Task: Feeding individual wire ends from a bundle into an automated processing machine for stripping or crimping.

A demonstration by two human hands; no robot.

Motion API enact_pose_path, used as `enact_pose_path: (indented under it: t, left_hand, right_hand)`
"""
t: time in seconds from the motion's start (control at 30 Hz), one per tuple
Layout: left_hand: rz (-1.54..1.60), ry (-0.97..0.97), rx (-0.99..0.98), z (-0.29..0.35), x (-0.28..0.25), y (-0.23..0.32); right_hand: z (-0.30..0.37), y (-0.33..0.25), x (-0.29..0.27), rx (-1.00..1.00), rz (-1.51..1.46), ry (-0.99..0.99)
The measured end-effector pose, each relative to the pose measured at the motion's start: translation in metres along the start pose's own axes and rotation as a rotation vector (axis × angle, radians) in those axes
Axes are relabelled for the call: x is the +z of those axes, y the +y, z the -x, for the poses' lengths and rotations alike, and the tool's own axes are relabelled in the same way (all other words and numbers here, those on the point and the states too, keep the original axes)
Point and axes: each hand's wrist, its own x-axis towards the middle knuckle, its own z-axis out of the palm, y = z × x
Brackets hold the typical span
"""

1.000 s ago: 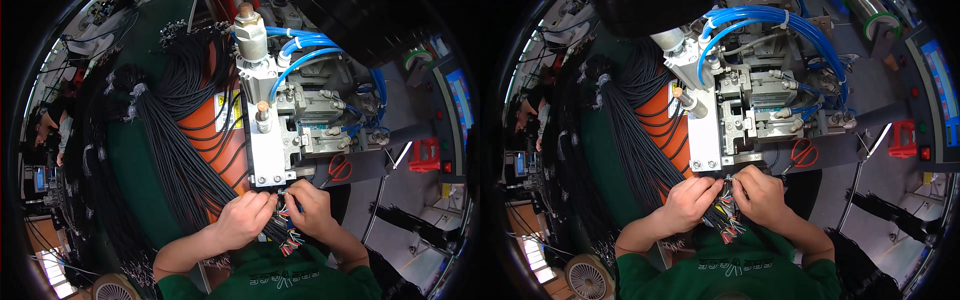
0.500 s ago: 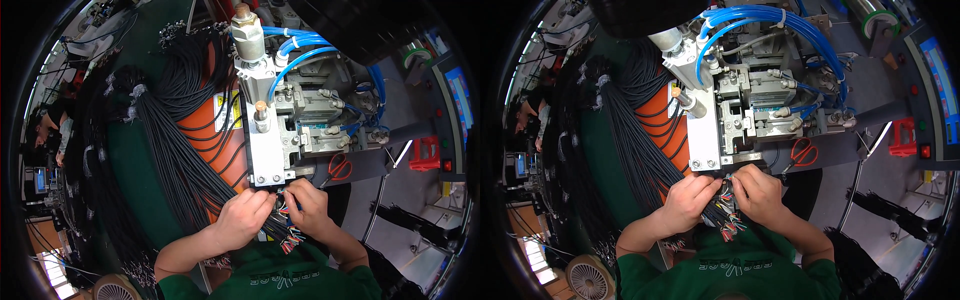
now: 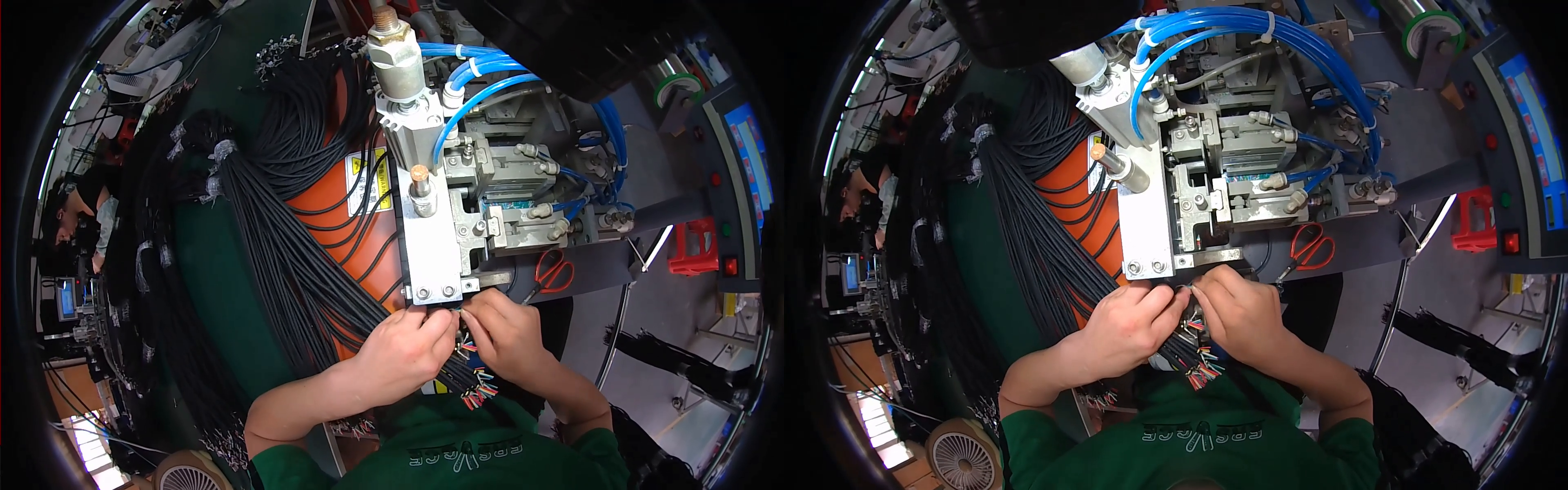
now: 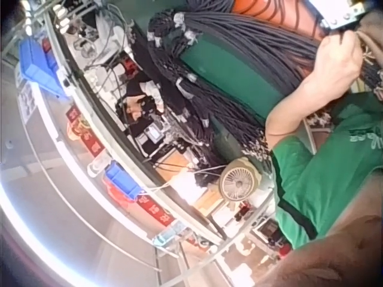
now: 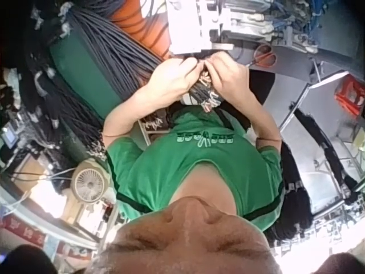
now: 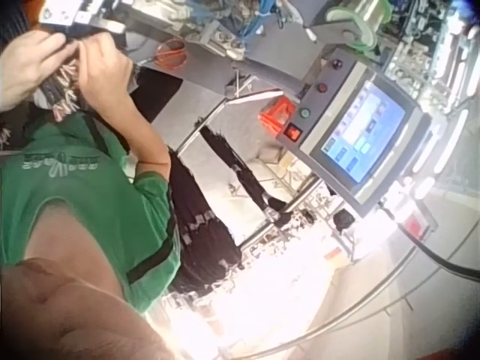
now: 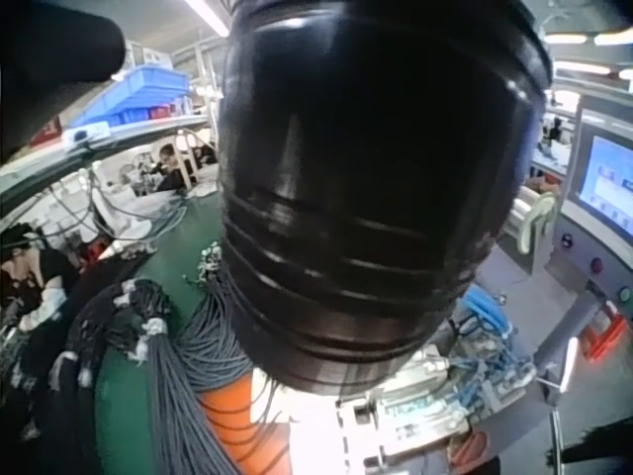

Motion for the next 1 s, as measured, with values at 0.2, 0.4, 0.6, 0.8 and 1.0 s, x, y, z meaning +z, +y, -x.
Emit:
enact_pose_path:
  t: [0.2,0.4,0.6,0.8,1.0]
  left_hand:
    - [0.058,0.060,-0.072,0.003,-0.002,-0.002]
    - [0.206,0.194,-0.242,0.032,0.000,-0.016]
    - [0.101,0.188,-0.312,0.030,0.008,-0.012]
    - [0.369,0.232,-0.099,0.029,-0.005,-0.019]
    - [0.387,0.353,-0.179,0.029,0.003,-0.014]
  right_hand:
    - [0.002,0.004,0.010,0.227,-0.275,0.086]
    - [0.003,0.011,0.008,0.415,-0.539,-0.034]
    - [0.003,-0.015,-0.013,0.288,-0.526,-0.113]
    - [-0.001,-0.010,-0.004,0.244,-0.783,-0.106]
    - [-0.003,-0.012,-0.006,0.420,-1.243,-0.140]
